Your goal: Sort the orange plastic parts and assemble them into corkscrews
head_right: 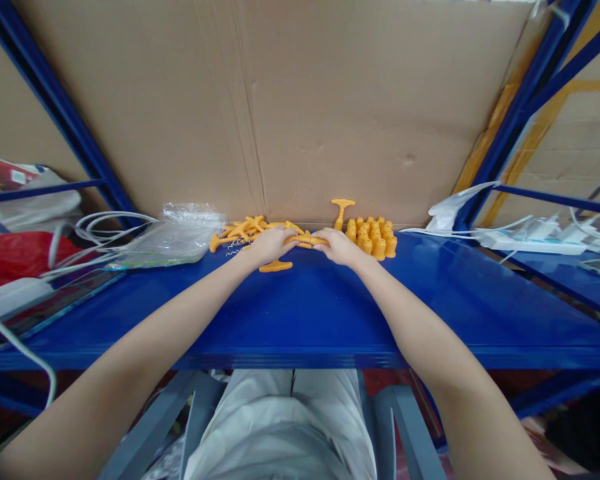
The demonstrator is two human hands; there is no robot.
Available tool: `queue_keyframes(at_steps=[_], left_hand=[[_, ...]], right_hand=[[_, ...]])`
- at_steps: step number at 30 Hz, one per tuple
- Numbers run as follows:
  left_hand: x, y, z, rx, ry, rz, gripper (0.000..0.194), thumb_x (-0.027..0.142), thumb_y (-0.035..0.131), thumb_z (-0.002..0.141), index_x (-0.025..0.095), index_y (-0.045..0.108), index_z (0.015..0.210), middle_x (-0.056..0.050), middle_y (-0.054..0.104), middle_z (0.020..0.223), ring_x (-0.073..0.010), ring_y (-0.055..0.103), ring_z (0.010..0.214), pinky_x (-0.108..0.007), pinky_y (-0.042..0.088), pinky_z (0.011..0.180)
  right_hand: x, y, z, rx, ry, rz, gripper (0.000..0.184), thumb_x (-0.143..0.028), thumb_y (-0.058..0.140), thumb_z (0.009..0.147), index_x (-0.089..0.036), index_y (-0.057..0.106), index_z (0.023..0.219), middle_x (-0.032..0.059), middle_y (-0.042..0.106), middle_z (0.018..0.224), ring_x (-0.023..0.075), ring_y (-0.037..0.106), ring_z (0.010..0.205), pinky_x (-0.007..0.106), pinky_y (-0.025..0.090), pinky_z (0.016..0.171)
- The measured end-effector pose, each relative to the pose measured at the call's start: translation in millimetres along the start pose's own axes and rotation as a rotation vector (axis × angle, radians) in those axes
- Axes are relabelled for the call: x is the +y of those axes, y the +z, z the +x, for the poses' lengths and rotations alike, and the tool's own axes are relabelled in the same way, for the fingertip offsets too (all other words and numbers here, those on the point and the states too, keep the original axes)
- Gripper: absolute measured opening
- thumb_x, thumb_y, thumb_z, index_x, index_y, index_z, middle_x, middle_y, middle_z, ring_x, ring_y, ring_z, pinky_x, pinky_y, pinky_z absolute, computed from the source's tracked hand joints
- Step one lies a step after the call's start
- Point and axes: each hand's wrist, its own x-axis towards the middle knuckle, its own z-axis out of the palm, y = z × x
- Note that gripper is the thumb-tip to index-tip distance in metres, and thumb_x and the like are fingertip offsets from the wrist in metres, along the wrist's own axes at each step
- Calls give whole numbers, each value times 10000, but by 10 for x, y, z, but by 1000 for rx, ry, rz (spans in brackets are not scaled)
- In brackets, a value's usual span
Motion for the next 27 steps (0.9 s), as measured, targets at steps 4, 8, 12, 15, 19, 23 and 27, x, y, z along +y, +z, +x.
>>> queue_keyframes(at_steps=[4,8,12,15,19,23,27], left_hand=[[-24,-20,24,-5,24,-5,294,312,511,982,179,709,1154,-110,739,1119,-263,685,1076,-332,514,904],[-69,22,-18,2,26,-49,300,323,519,978,173,715,1149,-109,751,1094,-257,696,1042,-330,517,887],[-125,111,-92,25,2,-134,297,327,522,975,181,721,1141,-95,758,1061,-243,698,1000,-322,521,865],[-173,166,-128,44,-1,-172,278,326,539,966,195,727,1123,-85,758,1070,-240,688,1027,-320,520,882],[-221,212,-140,58,4,-197,268,312,551,960,188,723,1124,-87,754,1063,-242,685,1022,-332,516,908],[-249,230,-126,61,11,-229,260,321,525,977,176,719,1070,-84,748,1016,-235,681,984,-334,510,895],[-263,230,-119,65,25,-218,244,311,520,981,172,720,996,-86,736,993,-239,670,991,-334,505,890]], right_hand=[[31,37,5,9,-51,-24,287,-194,619,905,-159,737,1165,141,743,1111,266,688,1038,416,537,946],[7,57,19,1,-89,-30,291,-202,594,919,-162,730,1174,141,735,1064,265,678,1021,425,539,935],[-15,50,26,-3,-50,40,343,-210,617,896,-146,701,1222,156,709,1101,274,675,1037,464,536,959],[26,24,9,18,-10,169,458,-197,715,802,-183,663,1257,139,675,1200,271,654,1115,477,534,991],[86,-9,-5,23,122,418,479,-116,713,745,-205,630,1208,114,630,1292,228,635,1180,458,512,1053],[49,-46,8,11,262,597,391,-121,744,733,-188,628,1100,106,663,1202,217,663,1130,452,519,1053],[-43,-55,11,43,391,682,225,-205,748,803,-193,635,997,73,717,978,208,719,928,448,583,956]])
